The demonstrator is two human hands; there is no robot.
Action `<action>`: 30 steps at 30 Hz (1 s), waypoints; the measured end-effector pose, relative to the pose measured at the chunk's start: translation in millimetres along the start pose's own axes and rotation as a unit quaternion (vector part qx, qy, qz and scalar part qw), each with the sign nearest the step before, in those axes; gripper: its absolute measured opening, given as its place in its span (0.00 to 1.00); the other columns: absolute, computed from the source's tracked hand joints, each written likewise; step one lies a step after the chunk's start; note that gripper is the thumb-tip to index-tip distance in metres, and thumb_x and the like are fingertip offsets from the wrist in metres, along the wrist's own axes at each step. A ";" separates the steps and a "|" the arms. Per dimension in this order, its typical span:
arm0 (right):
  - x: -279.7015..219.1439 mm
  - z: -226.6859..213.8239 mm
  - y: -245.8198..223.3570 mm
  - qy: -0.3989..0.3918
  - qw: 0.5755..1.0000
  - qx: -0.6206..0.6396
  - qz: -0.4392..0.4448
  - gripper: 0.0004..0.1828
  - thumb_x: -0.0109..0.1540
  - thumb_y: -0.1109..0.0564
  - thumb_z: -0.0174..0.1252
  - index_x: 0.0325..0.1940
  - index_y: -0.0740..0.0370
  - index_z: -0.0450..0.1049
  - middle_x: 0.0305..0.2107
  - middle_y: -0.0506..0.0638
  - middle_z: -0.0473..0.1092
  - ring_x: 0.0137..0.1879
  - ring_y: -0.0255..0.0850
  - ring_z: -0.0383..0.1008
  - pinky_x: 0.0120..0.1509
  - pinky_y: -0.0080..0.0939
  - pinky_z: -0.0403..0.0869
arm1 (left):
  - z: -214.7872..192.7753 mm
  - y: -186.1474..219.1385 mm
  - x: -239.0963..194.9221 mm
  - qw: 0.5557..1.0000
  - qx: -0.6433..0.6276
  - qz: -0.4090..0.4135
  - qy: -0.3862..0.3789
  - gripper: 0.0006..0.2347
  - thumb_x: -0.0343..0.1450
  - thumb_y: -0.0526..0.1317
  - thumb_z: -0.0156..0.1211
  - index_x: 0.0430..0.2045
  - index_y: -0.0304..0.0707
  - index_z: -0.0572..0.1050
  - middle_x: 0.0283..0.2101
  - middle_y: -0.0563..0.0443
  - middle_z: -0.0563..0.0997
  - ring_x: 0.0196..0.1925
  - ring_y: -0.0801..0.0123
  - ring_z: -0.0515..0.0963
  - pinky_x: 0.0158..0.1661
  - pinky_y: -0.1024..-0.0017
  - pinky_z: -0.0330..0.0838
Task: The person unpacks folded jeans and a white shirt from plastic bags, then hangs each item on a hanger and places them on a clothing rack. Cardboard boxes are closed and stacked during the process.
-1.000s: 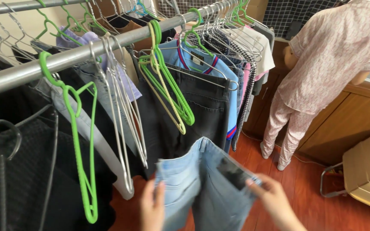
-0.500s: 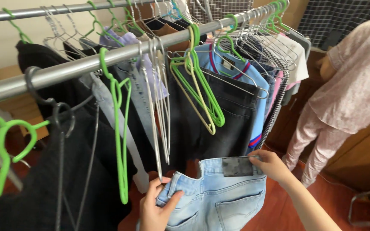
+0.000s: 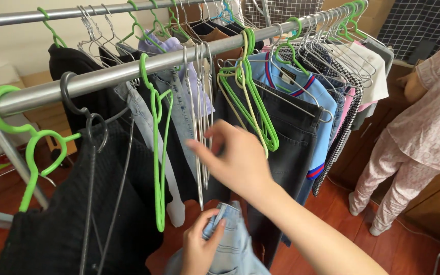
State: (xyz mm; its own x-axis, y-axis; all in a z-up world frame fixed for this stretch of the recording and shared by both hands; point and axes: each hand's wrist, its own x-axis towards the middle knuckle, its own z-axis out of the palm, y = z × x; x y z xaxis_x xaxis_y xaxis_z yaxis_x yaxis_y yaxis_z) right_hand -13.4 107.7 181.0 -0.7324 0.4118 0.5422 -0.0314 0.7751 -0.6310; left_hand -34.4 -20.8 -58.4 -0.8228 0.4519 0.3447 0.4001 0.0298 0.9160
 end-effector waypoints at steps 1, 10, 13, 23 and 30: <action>11.0 15.7 2.7 0.002 0.995 -0.099 0.007 0.21 0.61 0.33 0.65 0.40 0.51 0.78 0.30 0.40 0.78 0.37 0.39 0.75 0.38 0.47 0.72 | 1.9 1.3 -0.5 1.000 0.000 0.003 0.004 0.09 0.69 0.44 0.71 0.40 0.48 0.85 0.30 0.59 0.91 0.28 0.77 0.87 0.31 0.75 0.80; 43.6 69.7 34.0 -0.049 0.969 -0.229 0.077 0.12 0.66 0.52 0.50 0.36 0.62 0.71 0.38 0.55 0.67 0.34 0.58 0.73 0.29 0.59 0.72 | -10.2 -15.2 -9.0 0.992 0.063 -0.097 0.059 0.09 0.66 0.47 0.73 0.38 0.54 0.88 0.26 0.62 0.92 0.24 0.78 0.87 0.31 0.74 0.81; 42.1 54.9 23.7 -0.027 0.983 -0.166 0.077 0.12 0.71 0.50 0.48 0.39 0.61 0.67 0.38 0.55 0.66 0.31 0.58 0.72 0.29 0.59 0.69 | -9.2 -17.3 -9.5 0.991 0.064 -0.111 0.044 0.11 0.66 0.48 0.73 0.39 0.55 0.89 0.27 0.62 0.93 0.24 0.77 0.88 0.30 0.74 0.81; -45.1 -90.1 37.3 -0.140 0.956 0.246 0.082 0.07 0.62 0.62 0.64 0.38 0.53 0.72 0.49 0.47 0.77 0.62 0.36 0.77 0.62 0.39 0.76 | 15.8 5.9 3.7 0.996 0.007 -0.070 -0.062 0.12 0.69 0.49 0.69 0.42 0.49 0.86 0.34 0.57 0.94 0.32 0.76 0.88 0.37 0.74 0.81; -208.7 -205.6 118.4 -0.117 0.879 0.417 0.200 0.30 0.63 0.58 0.68 0.69 0.68 0.75 0.69 0.65 0.77 0.69 0.59 0.83 0.68 0.67 0.83 | 62.8 -4.2 24.6 0.989 -0.043 -0.049 -0.133 0.10 0.70 0.47 0.70 0.42 0.49 0.86 0.32 0.59 0.92 0.28 0.79 0.83 0.31 0.76 0.77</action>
State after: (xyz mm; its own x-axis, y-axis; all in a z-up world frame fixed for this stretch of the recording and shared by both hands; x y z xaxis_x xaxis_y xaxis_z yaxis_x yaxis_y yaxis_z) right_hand 275.6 212.0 107.2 -0.9153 0.3855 0.1164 -0.1553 -0.0711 -0.9853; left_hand -31.0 46.1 -66.6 -0.7165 0.6690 0.1977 0.2787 0.0148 0.9603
